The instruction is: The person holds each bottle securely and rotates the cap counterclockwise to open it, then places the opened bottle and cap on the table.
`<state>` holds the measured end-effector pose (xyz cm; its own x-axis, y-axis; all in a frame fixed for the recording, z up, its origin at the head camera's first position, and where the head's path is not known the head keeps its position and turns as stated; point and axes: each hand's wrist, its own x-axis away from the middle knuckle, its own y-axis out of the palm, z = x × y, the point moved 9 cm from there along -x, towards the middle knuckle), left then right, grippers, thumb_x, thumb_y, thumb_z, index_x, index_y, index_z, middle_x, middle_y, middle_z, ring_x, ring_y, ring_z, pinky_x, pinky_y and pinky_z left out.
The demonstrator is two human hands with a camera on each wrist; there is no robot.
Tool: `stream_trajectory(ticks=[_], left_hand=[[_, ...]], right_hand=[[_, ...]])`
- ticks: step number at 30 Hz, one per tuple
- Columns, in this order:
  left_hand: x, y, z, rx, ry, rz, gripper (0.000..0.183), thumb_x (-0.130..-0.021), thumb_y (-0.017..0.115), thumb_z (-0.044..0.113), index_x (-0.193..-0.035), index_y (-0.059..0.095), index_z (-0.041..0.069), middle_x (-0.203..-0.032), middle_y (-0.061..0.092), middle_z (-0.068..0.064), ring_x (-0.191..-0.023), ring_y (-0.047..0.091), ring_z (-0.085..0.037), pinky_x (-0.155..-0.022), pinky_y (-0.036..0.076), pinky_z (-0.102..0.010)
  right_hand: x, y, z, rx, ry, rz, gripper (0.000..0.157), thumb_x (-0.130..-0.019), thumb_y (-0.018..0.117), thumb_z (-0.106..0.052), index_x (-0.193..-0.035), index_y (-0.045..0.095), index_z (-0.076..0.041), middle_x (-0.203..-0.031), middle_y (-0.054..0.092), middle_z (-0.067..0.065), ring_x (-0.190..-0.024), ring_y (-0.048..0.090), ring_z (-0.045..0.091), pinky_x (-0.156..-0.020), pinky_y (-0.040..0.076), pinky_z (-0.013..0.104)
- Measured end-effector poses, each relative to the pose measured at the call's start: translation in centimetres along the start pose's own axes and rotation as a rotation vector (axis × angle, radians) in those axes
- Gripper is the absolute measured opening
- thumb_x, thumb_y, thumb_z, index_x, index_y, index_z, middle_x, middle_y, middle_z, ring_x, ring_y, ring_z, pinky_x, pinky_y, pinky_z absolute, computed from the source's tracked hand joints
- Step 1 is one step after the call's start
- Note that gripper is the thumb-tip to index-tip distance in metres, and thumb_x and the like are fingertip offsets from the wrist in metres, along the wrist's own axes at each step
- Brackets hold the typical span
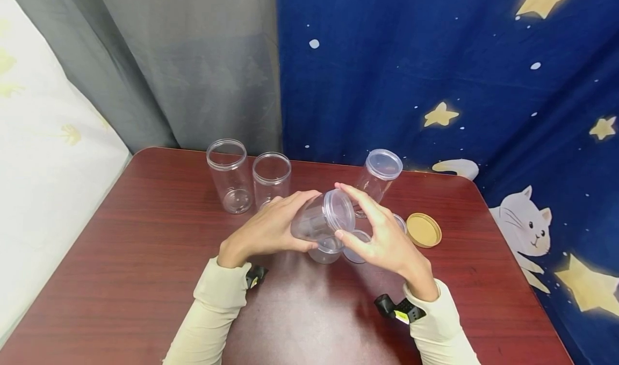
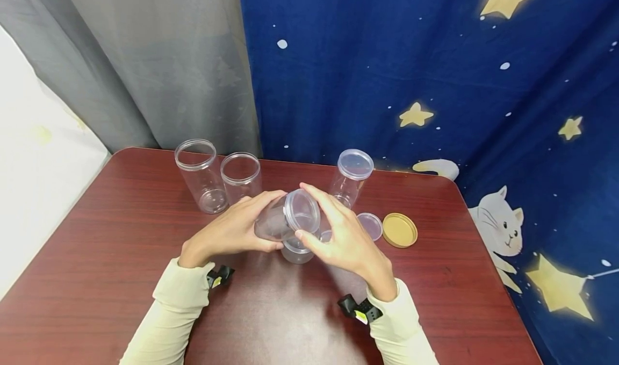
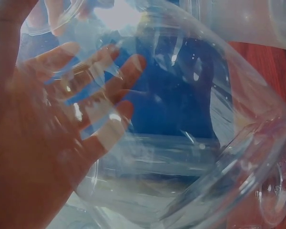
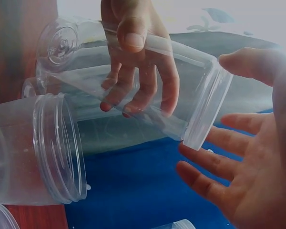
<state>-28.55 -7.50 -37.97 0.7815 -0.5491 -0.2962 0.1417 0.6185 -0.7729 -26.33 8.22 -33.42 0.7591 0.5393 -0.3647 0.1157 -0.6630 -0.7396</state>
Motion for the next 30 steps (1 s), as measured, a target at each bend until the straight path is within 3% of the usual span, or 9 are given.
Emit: stream_trajectory(ticks=[12, 17, 22, 26, 30], left_hand=[[0.0, 0.1, 0.0, -0.008, 0.002, -0.006, 0.087, -0.071, 0.084, 0.049, -0.143, 0.046, 0.021, -0.128, 0.062, 0.006, -0.109, 0.059, -0.008, -0.092, 0.045, -0.040], [0.0, 0.2, -0.1, -0.017, -0.004, -0.007, 0.087, -0.071, 0.084, 0.050, -0.143, 0.046, 0.021, -0.127, 0.062, 0.007, -0.107, 0.060, -0.008, -0.090, 0.045, -0.039], [-0.1, 0.2, -0.1, -0.010, -0.012, -0.004, 0.086, -0.071, 0.084, 0.048, -0.143, 0.046, 0.021, -0.128, 0.061, 0.006, -0.110, 0.059, -0.008, -0.091, 0.045, -0.039], [-0.1, 0.1, 0.0, -0.008, -0.016, -0.004, 0.086, -0.071, 0.083, 0.048, -0.143, 0.046, 0.022, -0.129, 0.061, 0.007, -0.111, 0.059, -0.007, -0.091, 0.044, -0.039], [-0.1, 0.2, 0.0, -0.013, -0.020, -0.010, 0.087, -0.071, 0.084, 0.049, -0.143, 0.046, 0.022, -0.129, 0.061, 0.007, -0.112, 0.058, -0.008, -0.092, 0.044, -0.039]], right_hand=[[-0.1, 0.1, -0.1, -0.025, -0.014, -0.054, 0.083, -0.084, 0.075, -0.019, -0.155, 0.033, -0.028, -0.154, 0.041, -0.010, -0.136, 0.047, 0.013, -0.106, 0.045, 0.040], [-0.1, 0.1, -0.1, -0.032, -0.037, -0.059, 0.087, -0.084, 0.075, -0.018, -0.157, 0.028, -0.024, -0.158, 0.036, -0.006, -0.140, 0.042, 0.015, -0.109, 0.042, 0.043], [-0.3, -0.6, 0.1, -0.039, -0.019, 0.031, 0.092, -0.082, 0.078, -0.017, -0.157, 0.026, -0.019, -0.160, 0.032, -0.002, -0.135, 0.048, 0.019, -0.102, 0.047, 0.037], [-0.4, -1.2, 0.5, 0.018, 0.043, 0.130, 0.077, -0.083, 0.078, -0.022, -0.150, 0.041, -0.019, -0.147, 0.047, 0.000, -0.115, 0.059, 0.018, -0.089, 0.052, 0.037], [-0.4, -1.1, 0.4, 0.122, 0.089, 0.142, 0.067, -0.083, 0.078, -0.035, -0.143, 0.051, -0.020, -0.137, 0.054, -0.002, -0.106, 0.062, 0.015, -0.083, 0.053, 0.040]])
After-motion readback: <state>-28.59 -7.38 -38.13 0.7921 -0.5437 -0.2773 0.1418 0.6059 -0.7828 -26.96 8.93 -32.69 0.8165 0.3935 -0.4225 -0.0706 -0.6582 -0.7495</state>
